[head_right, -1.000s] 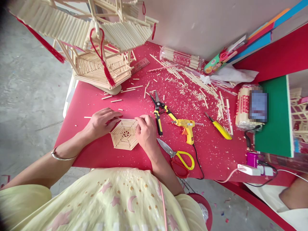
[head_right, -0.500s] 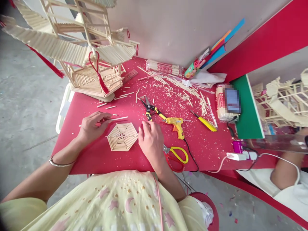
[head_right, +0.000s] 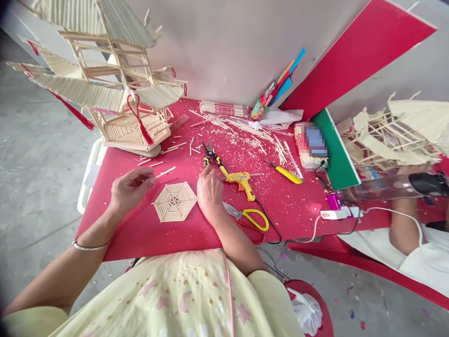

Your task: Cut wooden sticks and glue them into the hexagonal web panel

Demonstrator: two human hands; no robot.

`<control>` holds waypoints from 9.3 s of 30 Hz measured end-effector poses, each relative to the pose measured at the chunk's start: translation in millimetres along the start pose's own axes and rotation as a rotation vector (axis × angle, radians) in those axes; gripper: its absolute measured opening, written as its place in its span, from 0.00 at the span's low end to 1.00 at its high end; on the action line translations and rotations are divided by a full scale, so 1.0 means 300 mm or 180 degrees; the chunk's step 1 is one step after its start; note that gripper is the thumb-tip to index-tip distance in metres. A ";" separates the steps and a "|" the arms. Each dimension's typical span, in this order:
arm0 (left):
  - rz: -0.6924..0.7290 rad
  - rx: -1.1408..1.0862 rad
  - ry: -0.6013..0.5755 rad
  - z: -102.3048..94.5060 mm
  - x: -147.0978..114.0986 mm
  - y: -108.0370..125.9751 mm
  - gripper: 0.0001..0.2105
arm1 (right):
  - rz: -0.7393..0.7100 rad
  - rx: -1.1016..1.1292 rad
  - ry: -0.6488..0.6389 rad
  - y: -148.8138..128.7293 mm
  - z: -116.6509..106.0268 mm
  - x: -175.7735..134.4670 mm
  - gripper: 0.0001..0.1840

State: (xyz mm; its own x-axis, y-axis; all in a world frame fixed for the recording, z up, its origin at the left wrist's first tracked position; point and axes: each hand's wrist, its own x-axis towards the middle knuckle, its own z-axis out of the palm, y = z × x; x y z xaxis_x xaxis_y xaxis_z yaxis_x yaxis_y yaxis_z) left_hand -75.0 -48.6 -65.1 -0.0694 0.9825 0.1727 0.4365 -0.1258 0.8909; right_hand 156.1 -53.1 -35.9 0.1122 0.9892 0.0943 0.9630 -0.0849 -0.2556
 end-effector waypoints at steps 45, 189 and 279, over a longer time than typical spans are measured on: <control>-0.0648 -0.2650 0.0713 0.179 0.026 0.209 0.15 | -0.0075 0.0147 -0.0109 0.132 -0.088 0.038 0.45; 0.0152 0.0133 -0.0621 0.105 0.000 0.314 0.08 | -0.0173 0.2460 -0.1465 0.110 -0.177 -0.201 0.32; -0.1899 -0.3434 -0.0892 0.176 0.043 0.263 0.10 | -0.0705 0.2703 -0.0199 0.167 -0.128 -0.002 0.25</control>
State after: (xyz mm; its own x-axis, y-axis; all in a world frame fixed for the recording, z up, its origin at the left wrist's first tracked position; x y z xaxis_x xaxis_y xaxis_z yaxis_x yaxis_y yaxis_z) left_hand 5.9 -38.6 -14.7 0.2467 0.9037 -0.3501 -0.5579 0.4278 0.7112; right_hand 213.6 -62.4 -11.9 -0.0932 0.9792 0.1800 0.4508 0.2027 -0.8693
